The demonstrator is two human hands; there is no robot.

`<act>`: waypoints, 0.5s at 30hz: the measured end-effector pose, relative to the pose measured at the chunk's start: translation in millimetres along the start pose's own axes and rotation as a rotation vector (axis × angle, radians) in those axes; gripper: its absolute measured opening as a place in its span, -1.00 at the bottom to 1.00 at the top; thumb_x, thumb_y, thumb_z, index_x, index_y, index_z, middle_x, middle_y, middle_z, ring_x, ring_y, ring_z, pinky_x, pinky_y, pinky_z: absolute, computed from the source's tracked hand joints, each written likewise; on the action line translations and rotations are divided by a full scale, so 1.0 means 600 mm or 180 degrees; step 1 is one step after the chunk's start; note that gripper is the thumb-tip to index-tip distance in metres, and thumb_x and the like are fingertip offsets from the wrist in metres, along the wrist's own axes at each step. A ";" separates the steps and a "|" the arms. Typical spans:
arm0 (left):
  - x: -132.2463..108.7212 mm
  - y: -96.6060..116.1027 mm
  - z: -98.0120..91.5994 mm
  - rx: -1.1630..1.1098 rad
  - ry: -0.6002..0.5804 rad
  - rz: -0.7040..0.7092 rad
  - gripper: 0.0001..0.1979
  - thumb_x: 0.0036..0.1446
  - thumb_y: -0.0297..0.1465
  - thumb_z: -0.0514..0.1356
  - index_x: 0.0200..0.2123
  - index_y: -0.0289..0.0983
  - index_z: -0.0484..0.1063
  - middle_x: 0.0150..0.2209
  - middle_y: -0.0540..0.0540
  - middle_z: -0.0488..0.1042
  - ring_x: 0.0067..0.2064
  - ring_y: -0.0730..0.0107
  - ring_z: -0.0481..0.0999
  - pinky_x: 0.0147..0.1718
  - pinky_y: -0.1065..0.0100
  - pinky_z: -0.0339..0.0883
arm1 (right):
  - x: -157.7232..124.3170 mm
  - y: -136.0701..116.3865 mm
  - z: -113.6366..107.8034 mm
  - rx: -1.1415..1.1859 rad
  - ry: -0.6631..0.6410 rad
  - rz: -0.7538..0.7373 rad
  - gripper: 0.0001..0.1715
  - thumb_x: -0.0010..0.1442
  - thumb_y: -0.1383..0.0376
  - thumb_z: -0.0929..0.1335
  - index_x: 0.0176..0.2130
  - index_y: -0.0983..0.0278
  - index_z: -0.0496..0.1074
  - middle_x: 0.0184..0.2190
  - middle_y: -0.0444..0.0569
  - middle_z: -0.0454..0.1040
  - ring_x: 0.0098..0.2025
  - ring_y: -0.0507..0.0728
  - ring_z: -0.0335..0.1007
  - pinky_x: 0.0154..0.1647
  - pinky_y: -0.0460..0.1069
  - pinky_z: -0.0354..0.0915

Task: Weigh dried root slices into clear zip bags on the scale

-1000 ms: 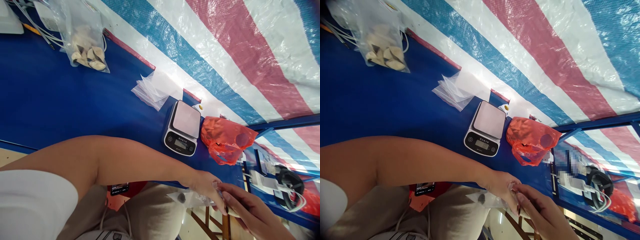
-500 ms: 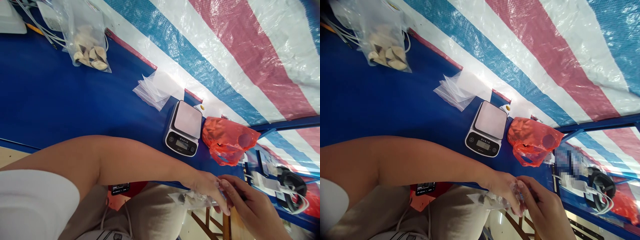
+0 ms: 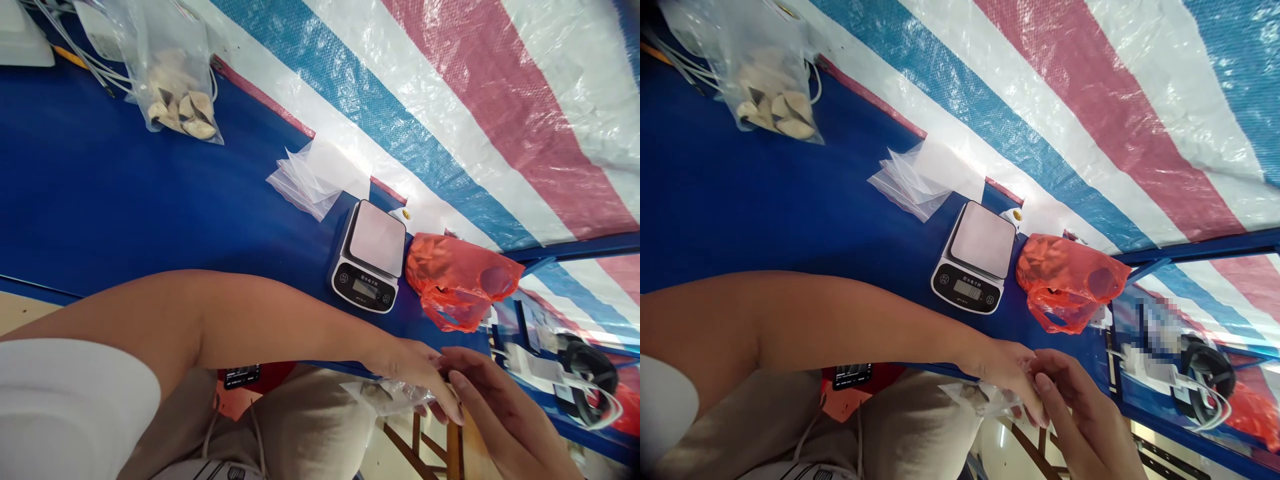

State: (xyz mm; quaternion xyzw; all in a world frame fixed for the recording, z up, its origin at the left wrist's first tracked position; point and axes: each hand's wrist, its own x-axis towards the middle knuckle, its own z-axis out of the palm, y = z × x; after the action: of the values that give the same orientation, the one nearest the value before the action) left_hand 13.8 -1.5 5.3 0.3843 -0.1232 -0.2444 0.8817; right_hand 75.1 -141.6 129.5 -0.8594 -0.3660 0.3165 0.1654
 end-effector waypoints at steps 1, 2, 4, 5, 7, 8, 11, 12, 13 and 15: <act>0.002 -0.002 -0.001 -0.0075 -0.0010 0.0058 -0.52 -0.48 -0.57 0.53 -0.35 -0.28 0.56 -0.39 0.06 0.56 -0.29 0.37 0.60 -0.31 0.36 0.50 | -0.006 0.002 -0.001 0.0040 0.0004 -0.0005 -0.47 0.30 -0.09 0.42 0.13 0.11 0.49 0.14 0.07 0.55 0.11 0.28 0.57 -0.03 -0.03 0.55; 0.003 -0.004 -0.002 -0.0135 -0.0005 0.0103 -0.51 -0.48 -0.58 0.53 -0.34 -0.27 0.55 -0.38 0.07 0.56 -0.29 0.39 0.60 -0.31 0.37 0.50 | -0.011 0.005 -0.003 0.0078 0.0025 -0.0007 -0.47 0.31 -0.08 0.41 0.16 0.09 0.46 0.18 0.06 0.52 0.16 0.27 0.53 0.03 -0.04 0.53; 0.003 -0.007 -0.003 -0.0202 0.0036 0.0176 -0.52 -0.46 -0.57 0.52 -0.34 -0.26 0.54 -0.37 0.08 0.55 -0.29 0.42 0.59 -0.32 0.40 0.49 | -0.018 0.009 -0.005 0.0140 0.0066 0.0000 -0.47 0.34 -0.07 0.39 0.20 0.05 0.42 0.24 0.04 0.48 0.24 0.26 0.47 0.13 -0.03 0.49; 0.003 -0.007 -0.003 -0.0211 0.0037 0.0178 -0.52 -0.46 -0.58 0.52 -0.35 -0.26 0.53 -0.38 0.08 0.54 -0.29 0.43 0.58 -0.32 0.41 0.49 | -0.019 0.010 -0.005 0.0164 0.0057 -0.0007 -0.48 0.35 -0.06 0.39 0.20 0.05 0.41 0.25 0.04 0.47 0.25 0.26 0.46 0.15 -0.03 0.48; 0.002 -0.006 -0.003 -0.0187 -0.0037 0.0103 -0.50 -0.45 -0.62 0.51 -0.33 -0.26 0.53 -0.37 0.08 0.54 -0.27 0.42 0.58 -0.30 0.41 0.50 | -0.019 0.012 -0.005 0.0223 -0.0006 -0.0002 -0.48 0.35 -0.06 0.39 0.21 0.04 0.41 0.26 0.04 0.45 0.28 0.27 0.43 0.16 -0.03 0.48; 0.001 -0.005 -0.003 -0.0174 -0.0081 0.0040 -0.49 -0.46 -0.64 0.50 -0.31 -0.27 0.54 -0.37 0.08 0.54 -0.25 0.41 0.58 -0.28 0.40 0.50 | -0.017 0.012 -0.004 0.0249 -0.0035 0.0021 -0.48 0.35 -0.06 0.39 0.20 0.04 0.41 0.26 0.04 0.45 0.29 0.27 0.42 0.15 -0.04 0.49; 0.000 -0.003 -0.002 -0.0201 -0.0032 -0.0059 -0.46 -0.51 -0.65 0.51 -0.32 -0.29 0.53 -0.38 0.05 0.56 -0.25 0.39 0.58 -0.28 0.38 0.50 | -0.014 0.013 -0.002 0.0256 -0.0074 0.0125 -0.51 0.34 -0.05 0.41 0.16 0.05 0.42 0.23 0.05 0.48 0.22 0.26 0.49 0.09 -0.04 0.52; -0.001 -0.004 -0.001 -0.0211 0.0017 -0.0041 -0.47 -0.51 -0.64 0.51 -0.34 -0.29 0.52 -0.39 0.04 0.56 -0.25 0.38 0.57 -0.29 0.38 0.50 | -0.013 0.014 -0.003 0.0241 -0.0082 0.0142 -0.51 0.33 -0.05 0.42 0.14 0.07 0.44 0.21 0.05 0.50 0.18 0.26 0.53 0.07 -0.05 0.53; -0.001 -0.005 0.000 -0.0211 0.0057 -0.0022 -0.48 -0.52 -0.64 0.51 -0.35 -0.29 0.51 -0.40 0.03 0.56 -0.26 0.38 0.57 -0.30 0.38 0.49 | -0.012 0.015 -0.004 0.0225 -0.0094 0.0148 -0.51 0.31 -0.05 0.43 0.12 0.08 0.45 0.18 0.06 0.52 0.13 0.25 0.56 0.05 -0.04 0.54; -0.003 -0.008 0.003 -0.0187 0.0118 0.0084 -0.49 -0.52 -0.60 0.52 -0.37 -0.29 0.50 -0.41 0.03 0.55 -0.26 0.37 0.57 -0.32 0.37 0.49 | -0.009 0.019 -0.009 0.0238 -0.0041 0.0103 -0.51 0.27 -0.04 0.47 0.09 0.12 0.48 0.12 0.08 0.57 0.08 0.25 0.60 0.02 -0.04 0.56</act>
State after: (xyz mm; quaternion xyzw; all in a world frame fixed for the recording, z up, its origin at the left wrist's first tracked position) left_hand 9.8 -4.3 2.9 0.3611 -0.1047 -0.2292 0.8979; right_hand 81.5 -153.8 130.0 -0.8563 -0.3411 0.3381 0.1898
